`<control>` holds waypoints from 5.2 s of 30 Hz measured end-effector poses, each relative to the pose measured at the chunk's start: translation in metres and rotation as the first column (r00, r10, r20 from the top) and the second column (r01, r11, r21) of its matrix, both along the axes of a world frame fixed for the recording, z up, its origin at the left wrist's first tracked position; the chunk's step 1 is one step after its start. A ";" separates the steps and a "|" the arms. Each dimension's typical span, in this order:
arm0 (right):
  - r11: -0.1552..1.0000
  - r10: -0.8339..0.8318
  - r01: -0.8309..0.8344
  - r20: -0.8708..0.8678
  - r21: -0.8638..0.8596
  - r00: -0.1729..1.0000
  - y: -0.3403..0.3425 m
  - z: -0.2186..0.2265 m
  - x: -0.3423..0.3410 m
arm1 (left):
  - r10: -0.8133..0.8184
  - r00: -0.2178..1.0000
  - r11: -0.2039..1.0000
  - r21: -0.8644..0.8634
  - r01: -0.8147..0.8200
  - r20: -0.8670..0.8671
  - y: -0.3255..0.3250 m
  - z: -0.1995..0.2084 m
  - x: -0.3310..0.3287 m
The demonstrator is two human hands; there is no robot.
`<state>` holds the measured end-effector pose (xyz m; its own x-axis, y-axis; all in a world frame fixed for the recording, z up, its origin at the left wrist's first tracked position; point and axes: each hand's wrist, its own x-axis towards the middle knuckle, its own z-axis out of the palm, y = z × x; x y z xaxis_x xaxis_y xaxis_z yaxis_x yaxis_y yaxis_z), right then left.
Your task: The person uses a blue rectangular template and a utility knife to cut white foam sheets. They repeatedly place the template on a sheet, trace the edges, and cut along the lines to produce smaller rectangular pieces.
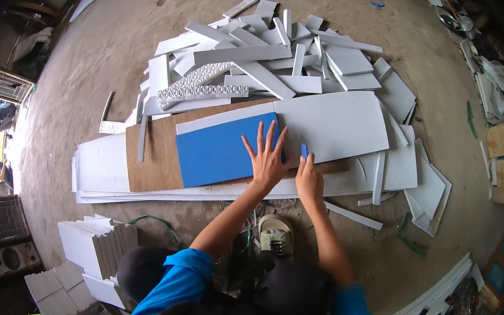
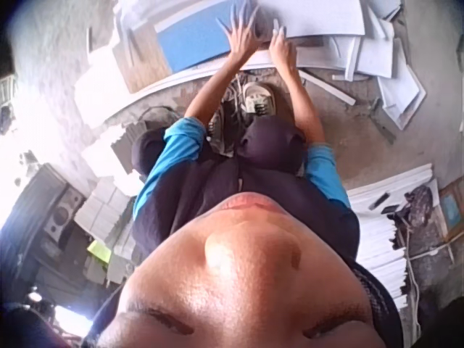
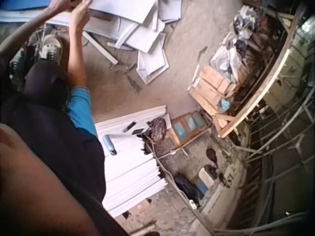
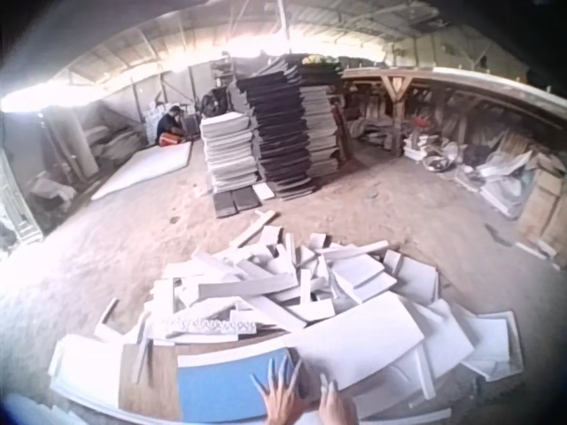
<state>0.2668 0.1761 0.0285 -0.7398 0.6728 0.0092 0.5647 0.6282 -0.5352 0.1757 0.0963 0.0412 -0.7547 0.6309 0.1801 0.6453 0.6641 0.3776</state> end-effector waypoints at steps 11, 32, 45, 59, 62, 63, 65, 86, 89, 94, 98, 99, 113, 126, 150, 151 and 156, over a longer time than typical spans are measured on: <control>0.996 0.035 -0.029 0.072 -0.090 0.997 0.019 -0.018 -0.047 | 0.090 0.981 0.980 -0.158 -0.118 -0.174 -0.126 -0.029 -0.086; 0.394 -0.056 -0.244 -0.288 -0.886 0.956 0.046 0.023 -0.006 | -0.189 0.870 0.945 -0.155 0.286 0.456 0.011 -0.023 -0.142; 0.977 0.039 -0.094 -0.274 -0.191 0.961 0.008 0.122 -0.004 | -0.220 0.975 0.976 -0.007 0.220 0.028 0.010 0.111 -0.106; 0.998 -0.041 0.034 -0.152 -0.043 0.988 -0.007 0.103 -0.018 | -0.206 0.943 0.977 -0.115 0.181 -0.263 0.029 0.090 -0.066; 0.998 -0.038 0.032 -0.133 -0.051 0.990 -0.009 0.105 -0.021 | -0.217 0.925 0.976 -0.076 0.204 -0.311 0.026 0.088 -0.068; 0.998 -0.036 0.030 -0.117 -0.050 0.992 -0.009 0.106 -0.022 | -0.220 0.917 0.975 -0.058 0.213 -0.333 0.026 0.088 -0.068; 0.998 -0.050 0.047 -0.075 -0.040 0.996 -0.013 0.110 -0.024 | -0.225 0.929 0.974 -0.105 0.203 -0.293 0.027 0.090 -0.068; 0.982 -0.034 0.049 0.086 -0.182 0.996 -0.020 0.122 -0.046 | -0.213 0.931 0.973 -0.151 0.175 -0.296 0.016 0.085 -0.071; 0.986 0.000 0.022 0.133 -0.167 0.991 -0.009 0.097 -0.052 | -0.234 0.924 0.970 -0.135 0.201 -0.304 0.014 0.087 -0.068; 0.978 -0.145 0.180 0.275 -0.107 0.950 -0.019 -0.012 -0.039 | -0.281 0.901 0.959 -0.063 0.276 -0.330 0.011 0.087 -0.050; 0.986 -0.089 0.115 0.200 -0.124 0.976 -0.017 -0.010 -0.044 | -0.236 0.943 0.971 -0.081 0.223 -0.234 0.017 0.092 -0.062; 0.987 -0.090 0.116 0.206 -0.114 0.974 -0.016 -0.012 -0.044 | -0.231 0.950 0.972 -0.089 0.217 -0.212 0.019 0.091 -0.063; 0.996 -0.025 0.042 0.200 -0.082 0.979 -0.027 -0.031 0.000 | -0.118 0.940 0.990 0.033 0.135 -0.319 0.038 0.076 -0.070; 0.957 -0.099 0.129 0.127 -0.260 0.987 -0.005 -0.016 0.042 | -0.293 0.956 0.952 -0.097 0.289 -0.027 0.023 0.096 -0.112; 0.882 0.470 -0.468 -0.028 0.059 0.882 -0.176 -0.030 -0.265 | 0.874 0.406 0.370 0.176 -0.912 0.266 -0.384 -0.044 -0.180; 0.895 0.443 -0.443 -0.006 0.051 0.896 -0.185 -0.028 -0.264 | 0.846 0.429 0.370 0.231 -0.900 0.317 -0.389 -0.044 -0.181; 0.931 0.363 -0.360 0.049 -0.059 0.931 -0.205 -0.018 -0.274 | 0.775 0.496 0.299 0.464 -0.834 0.391 -0.410 -0.029 -0.189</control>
<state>-0.0071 -0.0289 0.0103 -0.9312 0.3584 -0.0665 0.3351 0.7697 -0.5433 -0.0134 -0.3135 0.0117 -0.8566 -0.4964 0.1409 -0.1417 0.4888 0.8608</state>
